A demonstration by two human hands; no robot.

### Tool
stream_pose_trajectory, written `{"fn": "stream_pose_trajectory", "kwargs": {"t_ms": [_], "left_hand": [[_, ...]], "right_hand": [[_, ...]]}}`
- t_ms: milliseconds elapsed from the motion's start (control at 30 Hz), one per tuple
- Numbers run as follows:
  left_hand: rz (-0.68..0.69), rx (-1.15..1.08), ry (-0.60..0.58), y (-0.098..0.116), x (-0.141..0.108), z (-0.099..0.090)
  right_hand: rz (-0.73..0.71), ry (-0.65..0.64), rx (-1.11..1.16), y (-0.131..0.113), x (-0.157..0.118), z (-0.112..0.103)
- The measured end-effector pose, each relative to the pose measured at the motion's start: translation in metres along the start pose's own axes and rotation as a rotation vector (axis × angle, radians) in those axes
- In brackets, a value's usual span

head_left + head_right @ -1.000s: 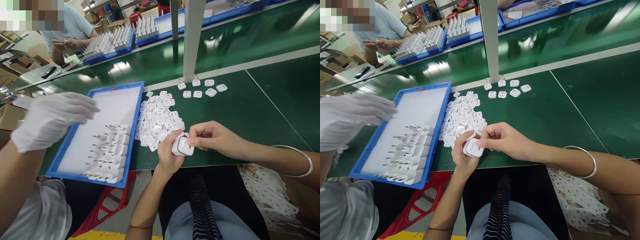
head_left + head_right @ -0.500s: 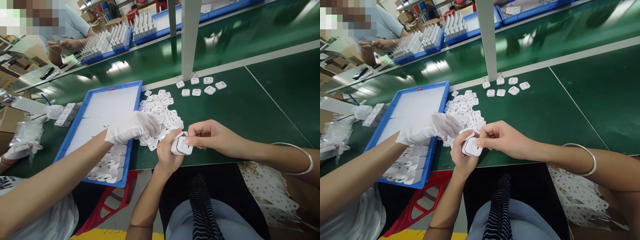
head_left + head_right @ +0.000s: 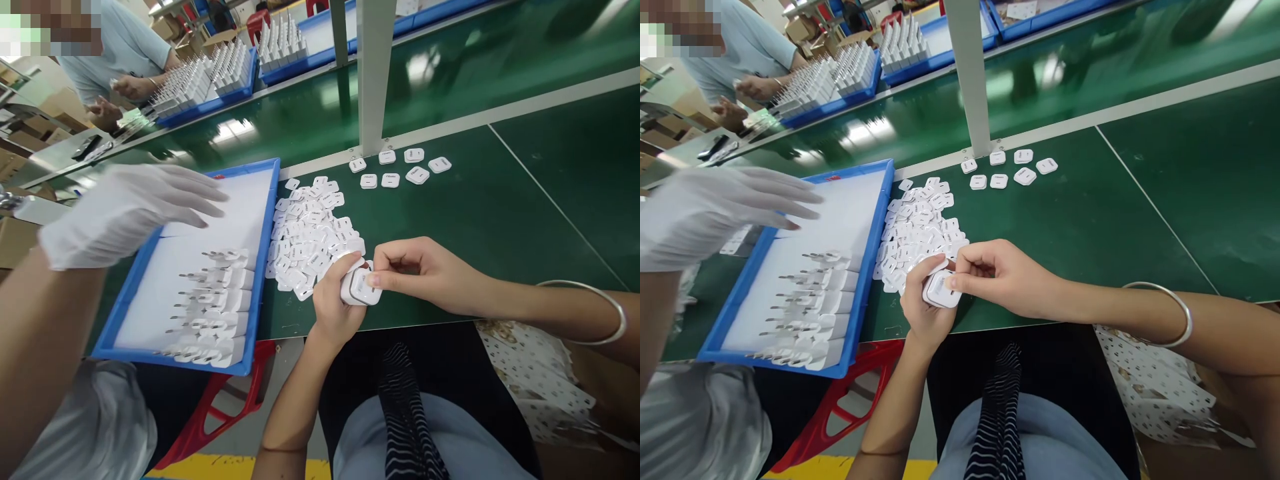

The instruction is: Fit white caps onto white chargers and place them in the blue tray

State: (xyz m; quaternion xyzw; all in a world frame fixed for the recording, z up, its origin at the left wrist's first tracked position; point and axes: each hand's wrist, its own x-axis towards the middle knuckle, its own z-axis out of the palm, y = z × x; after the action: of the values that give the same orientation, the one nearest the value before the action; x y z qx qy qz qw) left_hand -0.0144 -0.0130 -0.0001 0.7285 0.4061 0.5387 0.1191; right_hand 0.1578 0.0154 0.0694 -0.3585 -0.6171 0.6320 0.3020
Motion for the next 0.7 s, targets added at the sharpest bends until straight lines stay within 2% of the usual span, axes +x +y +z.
{"fn": "stream_pose_trajectory", "kwargs": {"t_ms": [200, 500, 600, 700], "left_hand": [[-0.037, 0.026, 0.002, 0.000, -0.001, 0.001], [-0.072, 0.000, -0.001, 0.001, -0.001, 0.001], [-0.054, -0.109, -0.007, 0.002, 0.002, -0.001], [-0.041, -0.173, 0.011, 0.005, 0.004, -0.002]], "right_hand": [[-0.095, 0.049, -0.184, 0.005, 0.000, 0.001], [-0.060, 0.058, -0.200, 0.010, 0.001, 0.001], [-0.025, 0.021, -0.198, 0.014, 0.005, -0.002], [-0.005, -0.074, -0.109, 0.015, 0.009, -0.007]]}}
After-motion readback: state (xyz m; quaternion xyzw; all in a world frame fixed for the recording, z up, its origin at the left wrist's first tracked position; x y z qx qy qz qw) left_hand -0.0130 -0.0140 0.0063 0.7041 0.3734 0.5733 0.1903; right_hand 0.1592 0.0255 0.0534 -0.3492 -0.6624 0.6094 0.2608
